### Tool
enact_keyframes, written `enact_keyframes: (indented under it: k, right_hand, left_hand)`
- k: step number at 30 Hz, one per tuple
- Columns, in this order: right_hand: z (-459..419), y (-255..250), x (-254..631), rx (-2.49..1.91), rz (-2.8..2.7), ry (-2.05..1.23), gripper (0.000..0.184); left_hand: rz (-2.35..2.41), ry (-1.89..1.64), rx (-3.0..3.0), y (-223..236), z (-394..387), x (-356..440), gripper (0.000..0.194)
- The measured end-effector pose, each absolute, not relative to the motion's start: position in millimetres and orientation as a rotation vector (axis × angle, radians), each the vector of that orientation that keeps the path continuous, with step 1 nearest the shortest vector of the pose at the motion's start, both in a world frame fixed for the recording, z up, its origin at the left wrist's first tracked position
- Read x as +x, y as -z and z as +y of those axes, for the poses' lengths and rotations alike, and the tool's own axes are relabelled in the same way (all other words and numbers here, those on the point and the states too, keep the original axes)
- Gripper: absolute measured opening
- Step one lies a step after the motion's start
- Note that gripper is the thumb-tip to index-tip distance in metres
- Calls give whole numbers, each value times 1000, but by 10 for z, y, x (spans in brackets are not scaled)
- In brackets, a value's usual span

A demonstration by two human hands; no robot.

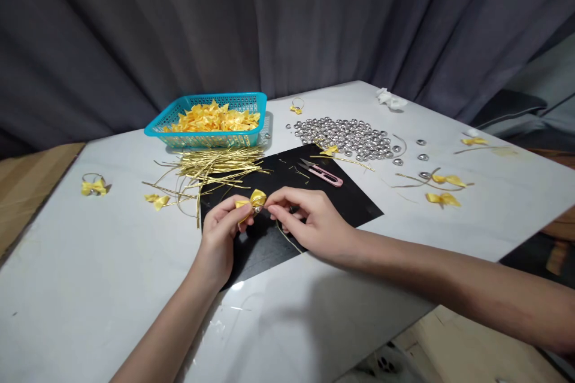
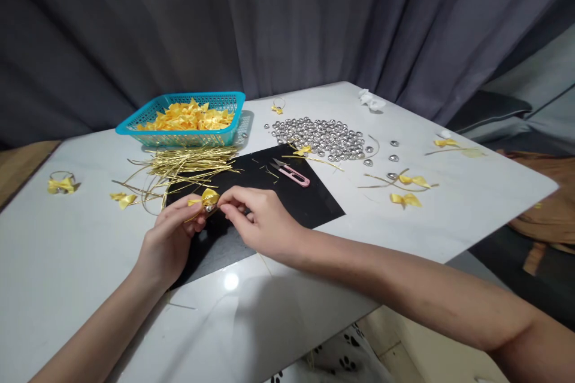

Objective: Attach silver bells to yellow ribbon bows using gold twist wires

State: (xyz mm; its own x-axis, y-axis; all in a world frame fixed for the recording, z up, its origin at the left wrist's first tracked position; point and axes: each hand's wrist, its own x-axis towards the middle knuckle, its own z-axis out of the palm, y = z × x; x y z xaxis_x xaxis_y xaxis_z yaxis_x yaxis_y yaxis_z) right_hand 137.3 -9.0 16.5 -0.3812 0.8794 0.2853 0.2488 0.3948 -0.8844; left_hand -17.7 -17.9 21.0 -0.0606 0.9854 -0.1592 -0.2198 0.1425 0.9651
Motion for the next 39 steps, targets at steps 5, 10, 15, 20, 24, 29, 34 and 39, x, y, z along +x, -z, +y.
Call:
enact_keyframes:
  k: [5,10,15,20,24,29,34,39]
  right_hand:
    - [-75,-157,1386,-956,-1911,-885,13]
    - [-70,-142,1385,-949,-1883,-877,13]
    - [-81,-112,1377,-953,-1835,-877,13]
    - [-88,-84,1373,-940,-1855,-818,10]
    - [-85,-65,1384,-840,-1899,-698,10]
    - [-74,-50,1393,-764,-1940,-616,11]
    - [-58,-47,1392,-722,-1955,-513,11]
    - [-53,-50,1396,-722,-1971,-461,11]
  left_hand:
    - [1168,-1256,916,-212,-186,-178,15]
    - [1166,-1256,957,-179,-187,-183,16]
    - [1151,-1263,995,-154,-181,-185,17]
    - [1147,-1260,1012,-154,-185,-184,18]
    - [1141,-1254,1023,-153,-191,-190,17]
    - [1130,-1233,1027,-164,-193,-189,16]
    - [1121,-1214,1047,-155,-194,-198,15]
    - [1096,-1219,1101,-105,-193,-214,15]
